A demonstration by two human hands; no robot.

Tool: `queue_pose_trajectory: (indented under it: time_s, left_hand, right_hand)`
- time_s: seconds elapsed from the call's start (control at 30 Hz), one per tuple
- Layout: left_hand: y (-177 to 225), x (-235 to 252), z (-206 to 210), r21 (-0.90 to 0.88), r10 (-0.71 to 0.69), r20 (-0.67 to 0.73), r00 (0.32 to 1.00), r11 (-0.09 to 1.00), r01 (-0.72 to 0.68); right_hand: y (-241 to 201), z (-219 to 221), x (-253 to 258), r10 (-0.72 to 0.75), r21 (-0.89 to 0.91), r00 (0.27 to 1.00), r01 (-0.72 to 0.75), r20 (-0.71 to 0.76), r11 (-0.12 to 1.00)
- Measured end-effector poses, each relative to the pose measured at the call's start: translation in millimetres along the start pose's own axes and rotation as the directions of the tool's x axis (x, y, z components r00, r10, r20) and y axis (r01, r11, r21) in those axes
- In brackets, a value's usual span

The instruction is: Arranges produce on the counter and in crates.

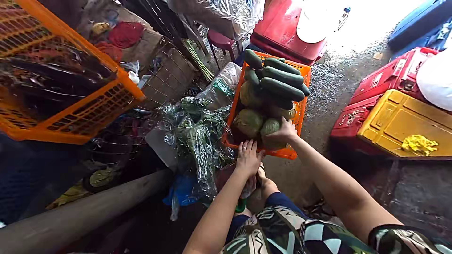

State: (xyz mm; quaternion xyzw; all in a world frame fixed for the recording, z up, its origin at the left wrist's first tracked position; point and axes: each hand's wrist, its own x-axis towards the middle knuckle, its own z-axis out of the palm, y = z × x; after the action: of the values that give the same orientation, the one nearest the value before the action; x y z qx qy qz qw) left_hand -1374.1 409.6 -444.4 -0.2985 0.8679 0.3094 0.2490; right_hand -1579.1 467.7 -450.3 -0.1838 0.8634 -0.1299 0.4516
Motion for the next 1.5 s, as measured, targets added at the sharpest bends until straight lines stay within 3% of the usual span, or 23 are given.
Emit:
queue_pose_trajectory:
  time_s: [0.13,0.27,0.33,0.4,0.47,0.6,0.67,0.73,0.8,0.87,0.9,1.0,1.1,1.23,1.33,1.4,1.5]
  left_hand:
    - [1.0,2.8,-5.6,-0.221,-0.074,-0.08,0.994,0.974,0.055]
    - [-6.1,8.2,-7.8,-0.561,-0.078,-0.253,0.964,0.824,-0.08]
    - [-14.1,9.9,-6.3,-0.719,-0.023,-0.33,0.944,0.654,-0.236]
    - [-19.6,6.7,-12.2,-0.855,0.032,-0.35,0.936,0.396,-0.334]
    - [-25.6,-1.2,-22.9,-0.924,0.048,-0.321,0.946,0.201,-0.324]
    - [-43.3,-9.9,-41.6,-0.968,-0.037,-0.251,0.967,0.009,-0.251]
    - [-50.6,-10.3,-37.0,-0.952,-0.097,-0.246,0.964,-0.165,-0.26]
    - [-53.5,-8.5,-32.6,-0.923,-0.127,-0.241,0.962,-0.276,-0.267]
    - [-53.6,-5.2,-33.5,-0.916,-0.116,-0.244,0.963,-0.297,-0.268]
    - [-50.7,-3.8,-35.4,-0.926,-0.113,-0.232,0.966,-0.28,-0.255]
    - [-50.3,-3.7,-35.3,-0.931,-0.099,-0.23,0.968,-0.267,-0.249]
    - [-51.6,0.2,-36.1,-0.948,-0.05,-0.224,0.973,-0.221,-0.229]
    - [-55.5,3.1,-34.9,-0.953,0.007,-0.239,0.971,-0.192,-0.233]
    - [-62.3,5.6,-27.9,-0.939,0.055,-0.276,0.96,-0.227,-0.257]
    - [-62.2,3.4,-28.3,-0.924,0.011,-0.295,0.955,-0.257,-0.282]
    - [-58.7,2.9,-30.1,-0.906,-0.05,-0.314,0.948,-0.282,-0.315]
    - [-60.5,7.5,-30.1,-0.884,-0.096,-0.296,0.95,-0.348,-0.311]
  right_hand:
    - [9.9,-18.0,3.2,-0.157,0.296,0.987,0.138,0.041,0.945]
    - [3.4,-42.5,-19.0,-0.304,0.554,0.938,0.167,0.165,0.815]
    - [-9.0,-42.1,-35.4,-0.324,0.605,0.92,0.131,0.221,0.785]
    - [-22.0,-29.2,-48.8,-0.296,0.631,0.926,0.086,0.236,0.771]
    - [-31.1,-15.5,-59.0,-0.274,0.632,0.93,0.061,0.245,0.772]
    - [-29.1,-8.5,-61.6,-0.346,0.663,0.899,0.089,0.268,0.743]
    - [-19.3,-9.8,-53.2,-0.373,0.667,0.909,0.163,0.185,0.727]
    - [-8.7,-15.8,-44.6,-0.347,0.539,0.932,0.347,-0.106,0.767]
    - [-1.6,-30.9,-31.2,-0.355,0.253,0.791,0.524,-0.498,0.813]
    - [-4.0,-57.0,-10.1,-0.447,-0.028,0.647,0.55,-0.617,0.835]
    - [-8.6,-67.8,4.0,-0.491,-0.129,0.64,0.526,-0.591,0.84]
    - [-28.3,-82.6,47.5,-0.523,-0.306,0.743,0.428,-0.418,0.851]
    - [-37.7,-72.9,52.2,-0.506,-0.379,0.765,0.366,-0.399,0.85]
    - [-22.5,-28.7,23.2,-0.526,-0.343,0.785,0.419,-0.328,0.84]
    - [4.5,-2.5,9.2,-0.401,-0.232,0.875,0.345,-0.272,0.91]
    - [20.2,-7.5,0.4,-0.371,-0.192,0.898,0.331,-0.237,0.924]
    - [22.0,-36.4,-12.8,-0.433,-0.212,0.868,0.388,-0.243,0.897]
